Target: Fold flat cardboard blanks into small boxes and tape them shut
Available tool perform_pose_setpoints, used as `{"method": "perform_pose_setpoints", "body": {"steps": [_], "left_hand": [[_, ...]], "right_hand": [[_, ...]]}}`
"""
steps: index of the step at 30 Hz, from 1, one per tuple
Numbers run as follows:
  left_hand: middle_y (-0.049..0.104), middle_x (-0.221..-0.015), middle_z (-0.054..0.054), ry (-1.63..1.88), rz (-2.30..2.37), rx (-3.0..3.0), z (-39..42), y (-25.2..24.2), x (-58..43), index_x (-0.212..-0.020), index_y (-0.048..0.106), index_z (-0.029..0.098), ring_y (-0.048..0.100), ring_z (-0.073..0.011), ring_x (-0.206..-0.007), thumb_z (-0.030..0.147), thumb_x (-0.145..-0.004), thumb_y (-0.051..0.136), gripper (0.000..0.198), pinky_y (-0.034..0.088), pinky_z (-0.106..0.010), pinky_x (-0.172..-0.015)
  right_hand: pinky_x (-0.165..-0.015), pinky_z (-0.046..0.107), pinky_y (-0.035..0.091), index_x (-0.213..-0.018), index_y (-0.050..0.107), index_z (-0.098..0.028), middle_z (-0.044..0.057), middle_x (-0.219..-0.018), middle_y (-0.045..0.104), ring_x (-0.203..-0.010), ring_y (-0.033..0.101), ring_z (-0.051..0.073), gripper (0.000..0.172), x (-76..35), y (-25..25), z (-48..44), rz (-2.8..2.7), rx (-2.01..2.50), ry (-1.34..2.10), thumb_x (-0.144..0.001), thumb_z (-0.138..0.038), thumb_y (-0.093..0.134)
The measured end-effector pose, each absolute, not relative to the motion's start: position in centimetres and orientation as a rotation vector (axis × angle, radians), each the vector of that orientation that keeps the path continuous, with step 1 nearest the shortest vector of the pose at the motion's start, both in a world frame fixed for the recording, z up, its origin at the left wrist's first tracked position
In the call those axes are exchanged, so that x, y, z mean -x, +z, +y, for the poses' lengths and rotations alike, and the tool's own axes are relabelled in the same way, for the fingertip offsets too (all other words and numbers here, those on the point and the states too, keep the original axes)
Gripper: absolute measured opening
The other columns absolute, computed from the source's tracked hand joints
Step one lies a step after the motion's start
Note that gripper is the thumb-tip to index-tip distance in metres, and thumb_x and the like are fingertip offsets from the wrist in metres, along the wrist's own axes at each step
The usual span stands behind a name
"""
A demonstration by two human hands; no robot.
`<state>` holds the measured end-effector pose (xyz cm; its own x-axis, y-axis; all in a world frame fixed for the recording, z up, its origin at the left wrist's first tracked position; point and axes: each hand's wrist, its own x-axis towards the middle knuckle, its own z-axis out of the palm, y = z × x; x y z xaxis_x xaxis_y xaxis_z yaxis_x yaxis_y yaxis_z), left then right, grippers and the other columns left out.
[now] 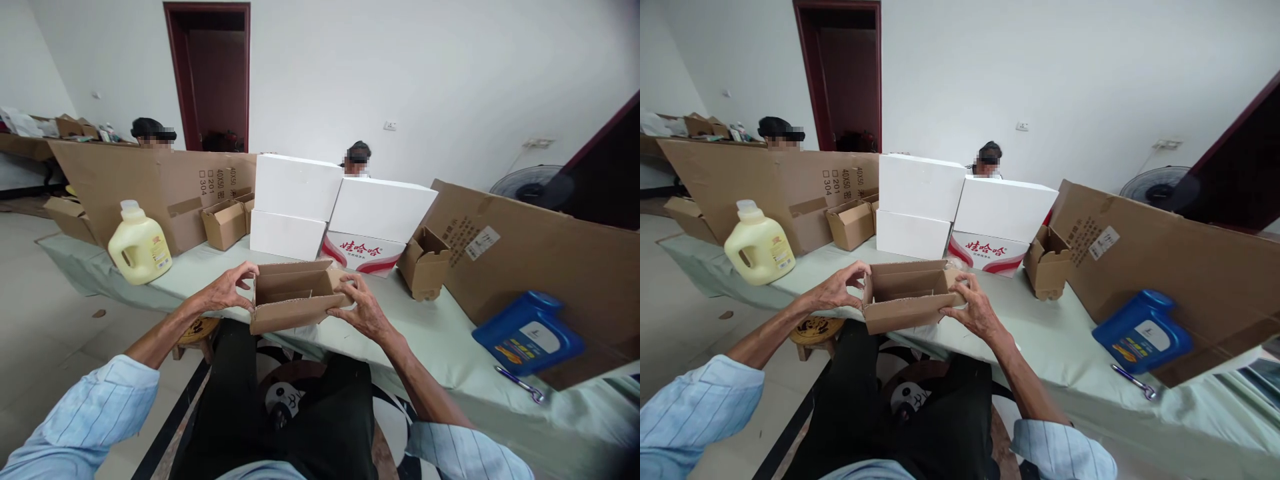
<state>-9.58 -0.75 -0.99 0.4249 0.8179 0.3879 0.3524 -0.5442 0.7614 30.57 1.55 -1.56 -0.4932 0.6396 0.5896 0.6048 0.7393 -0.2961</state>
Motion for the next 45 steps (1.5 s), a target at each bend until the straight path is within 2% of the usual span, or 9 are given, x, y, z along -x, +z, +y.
{"method": "perform_pose_setpoints", "body": {"steps": [7, 12, 17, 21, 25, 28, 36, 41, 45], "left_hand": [[0.061, -0.102, 0.002, 1.225, 1.064, -1.969, 1.0, -3.0, 9.9, -0.106, 0.051, 0.024, 0.061, -0.0169, -0.095, 0.031, -0.064, 0.090, 0.058, 0.053, -0.031, -0.089], [0.061, -0.100, 0.003, 1.474, 1.099, -1.825, 2.4, -3.7, 9.5, -0.099, 0.046, 0.025, 0.062, -0.0162, -0.093, 0.041, -0.062, 0.093, 0.062, 0.053, -0.030, -0.084], [0.058, -0.096, 0.004, 1.613, 1.252, -1.764, 3.0, -4.2, 9.0, -0.096, 0.044, 0.024, 0.060, -0.0140, -0.086, 0.040, -0.060, 0.092, 0.062, 0.053, -0.028, -0.079], [0.058, -0.095, 0.004, 1.724, 1.353, -1.718, 3.3, -5.0, 8.8, -0.098, 0.046, 0.024, 0.061, -0.0151, -0.084, 0.044, -0.062, 0.091, 0.060, 0.054, -0.027, -0.072], [0.059, -0.098, 0.002, 1.842, 1.467, -1.663, 4.0, -6.0, 8.6, -0.103, 0.048, 0.025, 0.065, -0.0179, -0.088, 0.051, -0.060, 0.092, 0.066, 0.060, -0.031, -0.075], [0.059, -0.099, 0.002, 1.892, 1.519, -1.617, 4.4, -6.0, 8.2, -0.105, 0.048, 0.025, 0.067, -0.0193, -0.087, 0.055, -0.059, 0.093, 0.071, 0.063, -0.034, -0.074], [0.067, -0.112, -0.008, 1.929, 1.508, -1.667, 5.2, -3.5, 5.4, -0.125, 0.046, 0.022, 0.071, -0.0289, -0.101, 0.060, -0.054, 0.094, 0.094, 0.064, -0.039, -0.073], [0.063, -0.137, -0.016, 1.667, 1.425, -1.897, 5.9, -4.3, 4.1, -0.145, 0.043, 0.023, 0.069, -0.0364, -0.120, 0.068, -0.068, 0.084, 0.098, 0.065, -0.049, -0.086], [0.063, -0.140, -0.020, 1.426, 1.532, -1.986, 5.5, -6.2, 3.7, -0.138, 0.052, 0.019, 0.070, -0.0401, -0.119, 0.075, -0.072, 0.073, 0.089, 0.065, -0.052, -0.084]], "right_hand": [[-0.102, 0.049, 0.055, -0.106, 0.067, -0.023, 0.015, -0.144, 0.048, -0.123, 0.059, 0.030, 0.036, -30.0, -3.2, 1.4, -2.088, 0.940, 0.070, -0.087, -0.051, 0.081], [-0.098, 0.050, 0.058, -0.134, 0.057, -0.025, 0.019, -0.162, 0.038, -0.144, 0.047, 0.036, 0.063, -28.7, -4.7, 1.6, -1.853, 0.957, 0.255, -0.082, -0.050, 0.084], [-0.098, 0.045, 0.058, -0.156, 0.038, -0.022, 0.018, -0.145, 0.059, -0.119, 0.065, 0.028, 0.090, -28.1, -6.7, 2.1, -1.670, 0.980, 0.532, -0.082, -0.048, 0.082], [-0.093, 0.042, 0.055, -0.113, 0.069, -0.019, 0.011, -0.114, 0.072, -0.106, 0.066, 0.028, 0.041, -28.3, -7.5, 1.9, -1.816, 1.035, 0.616, -0.086, -0.050, 0.072], [-0.075, 0.030, 0.051, -0.077, 0.065, -0.020, 0.002, -0.083, 0.067, -0.084, 0.061, 0.021, 0.022, -28.6, -7.8, 1.0, -1.921, 1.049, 0.611, -0.085, -0.040, 0.069], [-0.062, 0.025, 0.039, -0.070, 0.059, -0.020, -0.004, -0.067, 0.054, -0.065, 0.047, 0.013, 0.020, -28.9, -8.0, 0.3, -1.976, 1.060, 0.596, -0.085, -0.031, 0.066], [-0.058, 0.026, 0.028, -0.063, 0.034, -0.022, -0.005, -0.066, 0.043, -0.062, 0.038, 0.010, 0.034, -29.5, -8.1, -3.1, -1.937, 1.047, 0.416, -0.088, -0.023, 0.057], [-0.057, 0.024, 0.032, -0.063, 0.035, -0.022, -0.005, -0.064, 0.046, -0.059, 0.040, 0.010, 0.035, -32.8, -8.3, -5.9, -1.807, 1.100, 0.236, -0.091, -0.028, 0.055], [-0.054, 0.026, 0.029, -0.060, 0.033, -0.024, -0.005, -0.057, 0.039, -0.056, 0.033, 0.010, 0.045, -38.8, -7.2, -7.1, -1.543, 1.247, -0.015, -0.096, -0.041, 0.053]]}}
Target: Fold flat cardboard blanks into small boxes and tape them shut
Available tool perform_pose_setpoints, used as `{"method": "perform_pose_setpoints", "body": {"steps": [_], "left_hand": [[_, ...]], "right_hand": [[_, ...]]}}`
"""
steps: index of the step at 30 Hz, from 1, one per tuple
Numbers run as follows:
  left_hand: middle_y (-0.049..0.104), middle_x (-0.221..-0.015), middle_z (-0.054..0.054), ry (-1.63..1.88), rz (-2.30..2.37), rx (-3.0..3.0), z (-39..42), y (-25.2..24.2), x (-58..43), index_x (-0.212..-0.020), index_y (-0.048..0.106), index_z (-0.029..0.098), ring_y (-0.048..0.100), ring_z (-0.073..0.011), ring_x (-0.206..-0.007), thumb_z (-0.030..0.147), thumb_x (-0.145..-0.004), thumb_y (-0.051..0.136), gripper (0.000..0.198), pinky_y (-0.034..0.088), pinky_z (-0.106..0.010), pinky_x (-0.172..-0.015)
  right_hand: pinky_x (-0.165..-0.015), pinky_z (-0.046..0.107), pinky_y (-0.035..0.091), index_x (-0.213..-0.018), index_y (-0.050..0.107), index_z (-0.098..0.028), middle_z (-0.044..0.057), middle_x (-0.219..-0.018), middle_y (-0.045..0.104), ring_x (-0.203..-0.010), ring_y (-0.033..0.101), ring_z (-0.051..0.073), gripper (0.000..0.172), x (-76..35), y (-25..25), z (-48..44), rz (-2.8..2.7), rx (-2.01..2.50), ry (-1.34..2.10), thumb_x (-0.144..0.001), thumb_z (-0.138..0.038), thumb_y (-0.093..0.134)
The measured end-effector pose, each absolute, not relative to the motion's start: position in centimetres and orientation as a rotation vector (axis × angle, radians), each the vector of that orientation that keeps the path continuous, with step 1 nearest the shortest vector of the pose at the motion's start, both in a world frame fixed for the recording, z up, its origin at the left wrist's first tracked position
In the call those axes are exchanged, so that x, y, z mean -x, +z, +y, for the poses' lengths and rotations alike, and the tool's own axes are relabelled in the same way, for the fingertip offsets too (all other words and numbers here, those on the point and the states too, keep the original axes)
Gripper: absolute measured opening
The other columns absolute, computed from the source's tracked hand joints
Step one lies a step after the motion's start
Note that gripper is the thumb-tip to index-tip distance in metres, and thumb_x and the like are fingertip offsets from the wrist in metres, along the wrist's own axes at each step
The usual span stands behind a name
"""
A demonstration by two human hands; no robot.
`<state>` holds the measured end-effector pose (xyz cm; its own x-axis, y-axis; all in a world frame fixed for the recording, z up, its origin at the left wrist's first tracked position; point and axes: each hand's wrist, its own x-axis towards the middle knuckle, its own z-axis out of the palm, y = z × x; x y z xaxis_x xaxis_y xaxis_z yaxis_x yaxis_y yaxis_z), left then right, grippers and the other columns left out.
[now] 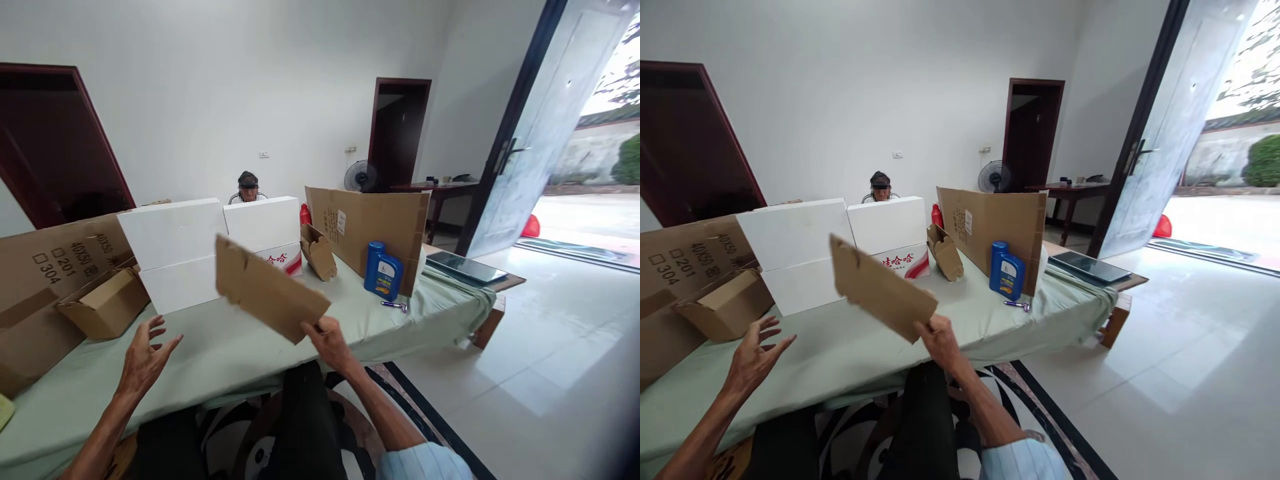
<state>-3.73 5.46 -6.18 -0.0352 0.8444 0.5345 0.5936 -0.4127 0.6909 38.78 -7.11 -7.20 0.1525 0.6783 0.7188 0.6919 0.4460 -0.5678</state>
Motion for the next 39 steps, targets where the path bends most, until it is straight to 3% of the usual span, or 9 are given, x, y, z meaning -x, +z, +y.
{"method": "perform_pose_setpoints", "body": {"steps": [5, 11, 17, 27, 39], "left_hand": [[0.072, -0.129, -0.021, 1.194, 1.587, -2.047, 4.4, -9.2, 4.0, -0.118, 0.063, 0.017, 0.075, -0.0386, -0.108, 0.072, -0.073, 0.064, 0.071, 0.065, -0.047, -0.076], [0.080, -0.110, -0.017, 1.084, 1.613, -1.989, 4.3, -13.7, 4.9, -0.101, 0.069, 0.021, 0.077, -0.0376, -0.105, 0.066, -0.067, 0.065, 0.057, 0.064, -0.041, -0.072], [0.081, -0.111, -0.016, 1.049, 1.633, -1.970, 4.4, -15.8, 5.2, -0.099, 0.073, 0.021, 0.077, -0.0366, -0.107, 0.065, -0.068, 0.064, 0.055, 0.063, -0.038, -0.073], [0.082, -0.109, -0.013, 0.977, 1.624, -1.982, 6.0, -18.7, 5.3, -0.101, 0.077, 0.022, 0.079, -0.0339, -0.102, 0.062, -0.072, 0.066, 0.051, 0.064, -0.036, -0.072], [0.082, -0.104, -0.012, 0.970, 1.661, -1.861, 5.7, -19.5, 3.5, -0.096, 0.080, 0.022, 0.079, -0.0325, -0.088, 0.079, -0.070, 0.069, 0.064, 0.067, -0.041, -0.077]], "right_hand": [[-0.058, 0.029, 0.027, -0.059, 0.033, -0.026, -0.005, -0.055, 0.036, -0.058, 0.032, 0.012, 0.050, -47.9, -3.9, -7.6, -1.182, 1.454, -0.345, -0.096, -0.052, 0.054], [-0.072, 0.032, 0.037, -0.063, 0.048, -0.023, 0.008, -0.071, 0.063, -0.071, 0.051, 0.018, 0.034, -55.4, -0.3, -5.0, -1.011, 1.730, -0.535, -0.093, -0.039, 0.053], [-0.079, 0.034, 0.043, -0.084, 0.074, -0.012, 0.021, -0.095, 0.076, -0.089, 0.067, 0.028, 0.031, -58.5, 0.1, 0.7, -0.971, 2.062, -0.492, -0.096, -0.030, 0.050], [-0.083, 0.029, 0.045, -0.108, 0.082, -0.015, 0.018, -0.108, 0.079, -0.104, 0.072, 0.026, 0.034, -56.3, -3.6, 7.3, -1.169, 2.296, -0.336, -0.102, -0.030, 0.051], [-0.085, 0.033, 0.048, -0.114, 0.081, -0.010, 0.024, -0.114, 0.077, -0.105, 0.071, 0.030, 0.045, -59.2, -3.1, 13.9, -1.100, 2.352, -0.270, -0.104, -0.033, 0.043]]}}
